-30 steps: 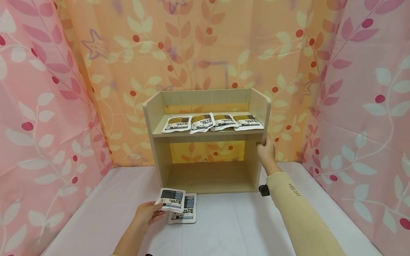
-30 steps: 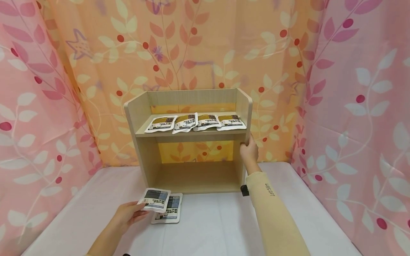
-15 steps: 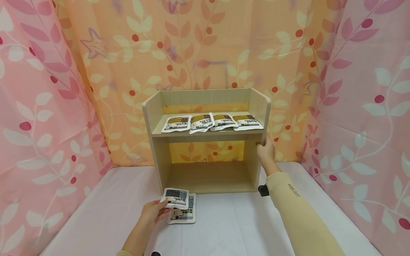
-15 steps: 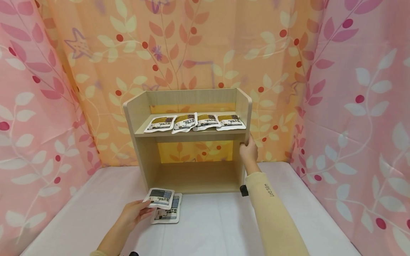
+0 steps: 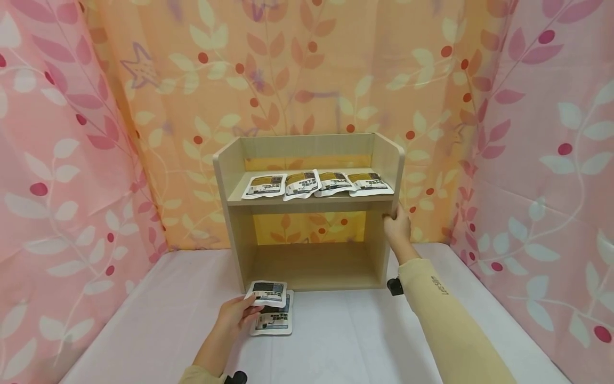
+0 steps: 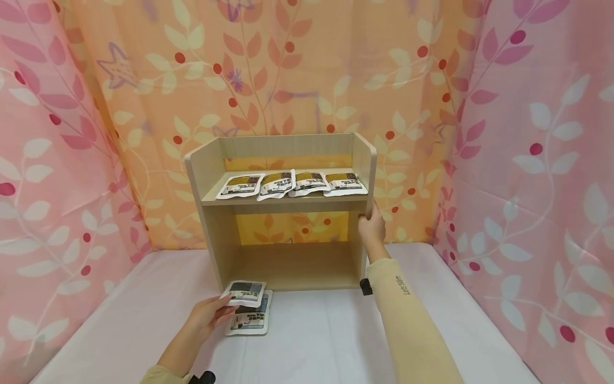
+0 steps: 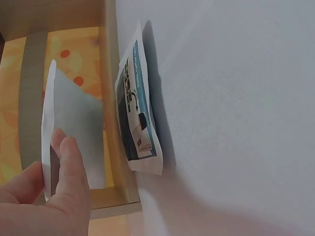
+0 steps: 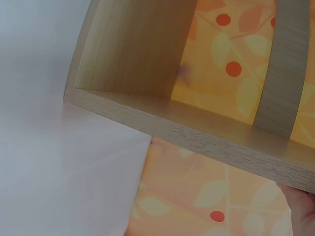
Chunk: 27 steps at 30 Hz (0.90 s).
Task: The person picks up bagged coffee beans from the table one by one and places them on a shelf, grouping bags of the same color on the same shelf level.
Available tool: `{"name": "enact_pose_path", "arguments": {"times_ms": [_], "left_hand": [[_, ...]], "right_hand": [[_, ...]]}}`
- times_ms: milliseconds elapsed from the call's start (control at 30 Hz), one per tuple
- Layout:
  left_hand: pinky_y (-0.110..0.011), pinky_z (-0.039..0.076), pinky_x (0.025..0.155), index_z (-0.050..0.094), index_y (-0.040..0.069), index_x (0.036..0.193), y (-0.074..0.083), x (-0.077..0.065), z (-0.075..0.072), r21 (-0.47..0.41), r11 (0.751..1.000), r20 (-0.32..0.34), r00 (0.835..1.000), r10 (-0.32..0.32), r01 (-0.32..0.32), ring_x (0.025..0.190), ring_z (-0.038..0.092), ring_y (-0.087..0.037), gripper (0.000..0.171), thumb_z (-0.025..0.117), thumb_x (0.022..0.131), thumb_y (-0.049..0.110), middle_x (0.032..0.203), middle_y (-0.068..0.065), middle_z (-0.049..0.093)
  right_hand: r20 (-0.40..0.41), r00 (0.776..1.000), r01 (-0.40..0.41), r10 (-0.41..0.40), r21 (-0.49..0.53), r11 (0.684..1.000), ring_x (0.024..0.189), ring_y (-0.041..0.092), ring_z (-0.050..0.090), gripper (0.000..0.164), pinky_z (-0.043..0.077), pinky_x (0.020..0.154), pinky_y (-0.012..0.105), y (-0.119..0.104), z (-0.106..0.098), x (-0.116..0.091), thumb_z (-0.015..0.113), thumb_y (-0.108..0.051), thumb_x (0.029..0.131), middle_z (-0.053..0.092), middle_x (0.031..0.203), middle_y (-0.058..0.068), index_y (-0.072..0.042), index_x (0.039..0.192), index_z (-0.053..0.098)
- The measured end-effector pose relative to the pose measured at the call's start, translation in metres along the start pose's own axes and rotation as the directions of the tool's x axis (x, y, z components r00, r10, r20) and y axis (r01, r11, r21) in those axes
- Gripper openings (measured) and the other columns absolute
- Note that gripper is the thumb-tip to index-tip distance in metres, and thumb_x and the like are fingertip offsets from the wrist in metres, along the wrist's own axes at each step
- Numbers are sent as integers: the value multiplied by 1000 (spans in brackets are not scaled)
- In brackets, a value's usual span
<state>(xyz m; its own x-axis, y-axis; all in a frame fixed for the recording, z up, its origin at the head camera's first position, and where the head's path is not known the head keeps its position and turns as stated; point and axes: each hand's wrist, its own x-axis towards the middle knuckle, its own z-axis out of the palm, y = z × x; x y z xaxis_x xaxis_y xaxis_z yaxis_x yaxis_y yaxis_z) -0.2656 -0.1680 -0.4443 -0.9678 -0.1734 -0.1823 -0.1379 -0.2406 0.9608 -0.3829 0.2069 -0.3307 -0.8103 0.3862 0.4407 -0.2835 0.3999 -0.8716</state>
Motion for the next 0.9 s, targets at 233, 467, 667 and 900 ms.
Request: {"name": "enact_pose_path", "arguments": {"times_ms": [233,467,667,900], "left_hand": [[-24,55,67,26,-22,137,1,7,3,-27,999,-20,1000,-20,19,67,68,-12,53,51,100,6,78,-7,64],[-25,55,72,15,-22,143,4,9,4,-29,999,-18,999,-38,38,69,68,-12,64,52,100,8,85,-9,64],[-24,55,70,20,-22,141,3,13,7,-62,998,-23,999,-33,31,67,68,-12,60,52,100,8,80,-7,63],[-24,55,70,24,-19,142,3,21,10,-115,992,-44,997,-58,52,67,68,-12,59,53,100,10,78,-6,63]], "right_hand": [[8,1000,6,-6,-12,1000,123,42,48,42,34,104,52,0,2,3,47,-4,89,54,131,28,0,131,51],[-2,1000,-8,8,-44,999,122,43,48,41,34,102,54,-1,1,2,47,-4,90,54,130,28,-1,130,51],[9,1000,-6,6,-41,999,123,43,47,42,33,103,53,1,1,2,47,-5,90,53,131,28,-1,132,49],[2,1000,-9,9,-55,998,122,44,48,43,34,102,55,1,2,1,47,-6,90,53,131,28,-2,133,49]]}}
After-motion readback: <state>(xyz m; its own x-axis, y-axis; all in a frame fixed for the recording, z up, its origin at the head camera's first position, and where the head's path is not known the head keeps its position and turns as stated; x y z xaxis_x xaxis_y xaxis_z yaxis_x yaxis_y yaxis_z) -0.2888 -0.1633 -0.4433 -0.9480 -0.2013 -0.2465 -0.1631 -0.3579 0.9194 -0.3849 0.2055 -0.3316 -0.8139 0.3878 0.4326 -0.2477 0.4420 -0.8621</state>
